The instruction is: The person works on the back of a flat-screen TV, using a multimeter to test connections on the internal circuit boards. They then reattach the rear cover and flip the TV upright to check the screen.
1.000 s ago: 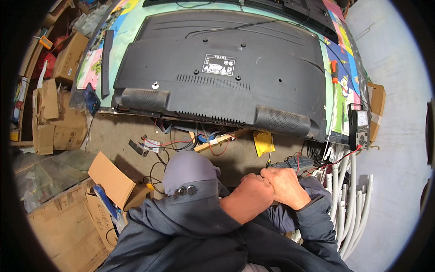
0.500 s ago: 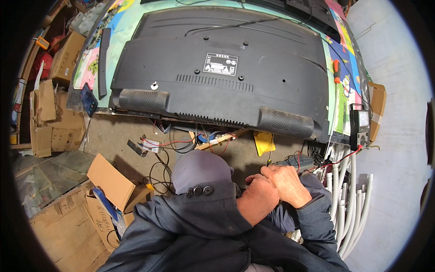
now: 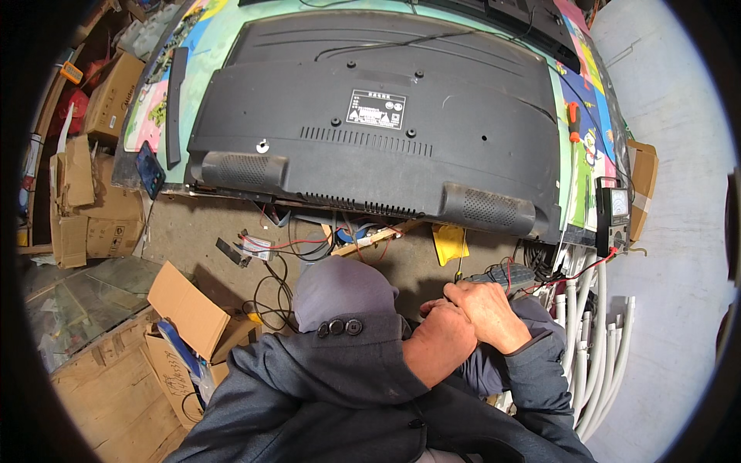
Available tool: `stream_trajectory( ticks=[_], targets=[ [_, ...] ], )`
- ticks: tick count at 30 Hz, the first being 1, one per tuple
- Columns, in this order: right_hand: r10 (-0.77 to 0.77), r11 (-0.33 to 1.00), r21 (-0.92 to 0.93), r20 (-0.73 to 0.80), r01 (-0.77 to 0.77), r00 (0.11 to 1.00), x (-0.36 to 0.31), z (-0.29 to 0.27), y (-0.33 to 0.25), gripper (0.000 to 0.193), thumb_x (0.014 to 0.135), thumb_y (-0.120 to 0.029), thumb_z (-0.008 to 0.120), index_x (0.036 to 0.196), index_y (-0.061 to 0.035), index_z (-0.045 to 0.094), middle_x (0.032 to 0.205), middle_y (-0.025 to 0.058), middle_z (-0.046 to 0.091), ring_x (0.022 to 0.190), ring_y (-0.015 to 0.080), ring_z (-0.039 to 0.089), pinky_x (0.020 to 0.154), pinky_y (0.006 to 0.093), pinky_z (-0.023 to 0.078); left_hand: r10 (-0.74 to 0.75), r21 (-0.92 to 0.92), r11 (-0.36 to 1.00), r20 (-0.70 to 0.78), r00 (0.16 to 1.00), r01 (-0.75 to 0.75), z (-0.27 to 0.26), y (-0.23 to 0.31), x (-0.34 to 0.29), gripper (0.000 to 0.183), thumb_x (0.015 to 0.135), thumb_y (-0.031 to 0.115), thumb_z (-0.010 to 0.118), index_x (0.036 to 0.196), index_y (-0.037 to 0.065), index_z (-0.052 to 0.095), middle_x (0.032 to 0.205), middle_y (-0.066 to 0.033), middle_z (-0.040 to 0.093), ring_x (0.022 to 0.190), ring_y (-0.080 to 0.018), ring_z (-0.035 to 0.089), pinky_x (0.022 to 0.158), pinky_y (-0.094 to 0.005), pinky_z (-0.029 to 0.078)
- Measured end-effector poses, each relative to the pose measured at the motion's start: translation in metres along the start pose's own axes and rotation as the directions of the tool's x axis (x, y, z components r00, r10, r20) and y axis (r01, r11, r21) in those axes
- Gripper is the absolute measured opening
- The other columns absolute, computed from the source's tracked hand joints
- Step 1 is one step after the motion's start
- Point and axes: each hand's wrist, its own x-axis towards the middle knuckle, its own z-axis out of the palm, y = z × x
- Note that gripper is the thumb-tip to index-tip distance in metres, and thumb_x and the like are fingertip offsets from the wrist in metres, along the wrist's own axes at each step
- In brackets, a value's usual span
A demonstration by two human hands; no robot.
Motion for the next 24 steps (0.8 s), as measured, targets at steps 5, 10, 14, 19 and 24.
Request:
stream_trajectory(
  ticks=[5, 10, 14, 19, 24],
  targets=[
    [-0.003, 1.000, 0.007, -0.001, 0.003, 1.000, 0.000, 0.000, 0.000, 0.018, 0.087, -0.019, 0.064, 0.092, -0.0035, 0.058, 0.085, 0.0177, 0.067, 0.079, 0.0409, 0.069, 0.065, 0.0500, 0.053, 0.023, 0.024, 0.999, 0.031, 0.999, -0.024, -0.003, -0.002, -0.001, 0.020, 0.081, 0.020, 0.061, 0.081, 0.005, 0.074, 0.072, -0.0105, 0.067, 0.068, -0.0240, 0.065, 0.065, -0.0422, 0.052],
    [-0.002, 1.000, -0.008, 0.001, 0.002, 1.000, 0.000, 0.000, 0.000, 0.018, 0.087, -0.019, 0.064, 0.092, -0.0035, 0.057, 0.084, 0.0178, 0.067, 0.080, 0.0410, 0.069, 0.065, 0.0497, 0.053, 0.023, 0.035, 0.999, 0.034, 0.999, -0.024, 0.001, 0.001, 0.000, 0.019, 0.081, 0.020, 0.062, 0.082, 0.005, 0.073, 0.073, -0.0099, 0.067, 0.067, -0.0235, 0.065, 0.065, -0.0420, 0.051],
    [0.001, 1.000, -0.030, 0.015, -0.001, 1.000, 0.001, 0.001, 0.000, 0.018, 0.086, -0.018, 0.064, 0.093, -0.0035, 0.057, 0.085, 0.0182, 0.067, 0.080, 0.0415, 0.068, 0.064, 0.0500, 0.053, -0.044, -0.131, 0.991, -0.048, 0.998, 0.037, 0.006, 0.003, 0.000, 0.016, 0.077, 0.020, 0.064, 0.079, 0.006, 0.072, 0.072, -0.0096, 0.068, 0.067, -0.0226, 0.066, 0.064, -0.0391, 0.051],
    [0.050, 0.999, 0.013, -0.002, -0.050, 0.999, 0.003, 0.000, 0.006, 0.016, 0.086, -0.019, 0.062, 0.093, -0.0049, 0.059, 0.082, 0.0188, 0.068, 0.082, 0.0418, 0.068, 0.066, 0.0519, 0.052, -0.026, -0.196, 0.980, -0.222, 0.975, -0.019, -0.018, -0.019, 0.006, 0.013, 0.073, 0.019, 0.066, 0.077, 0.007, 0.069, 0.069, -0.0069, 0.065, 0.067, -0.0188, 0.066, 0.059, -0.0336, 0.048],
    [0.183, 0.983, 0.014, -0.073, -0.182, 0.980, -0.006, -0.001, 0.017, 0.019, 0.085, -0.023, 0.063, 0.092, -0.0052, 0.063, 0.084, 0.0213, 0.070, 0.085, 0.0444, 0.068, 0.071, 0.0545, 0.052, -0.113, -0.485, 0.864, -0.450, 0.886, -0.136, -0.050, -0.045, -0.014, 0.016, 0.089, 0.019, 0.069, 0.090, 0.003, 0.065, 0.079, -0.0117, 0.069, 0.071, -0.0263, 0.067, 0.059, -0.0348, 0.052]
  ],
)
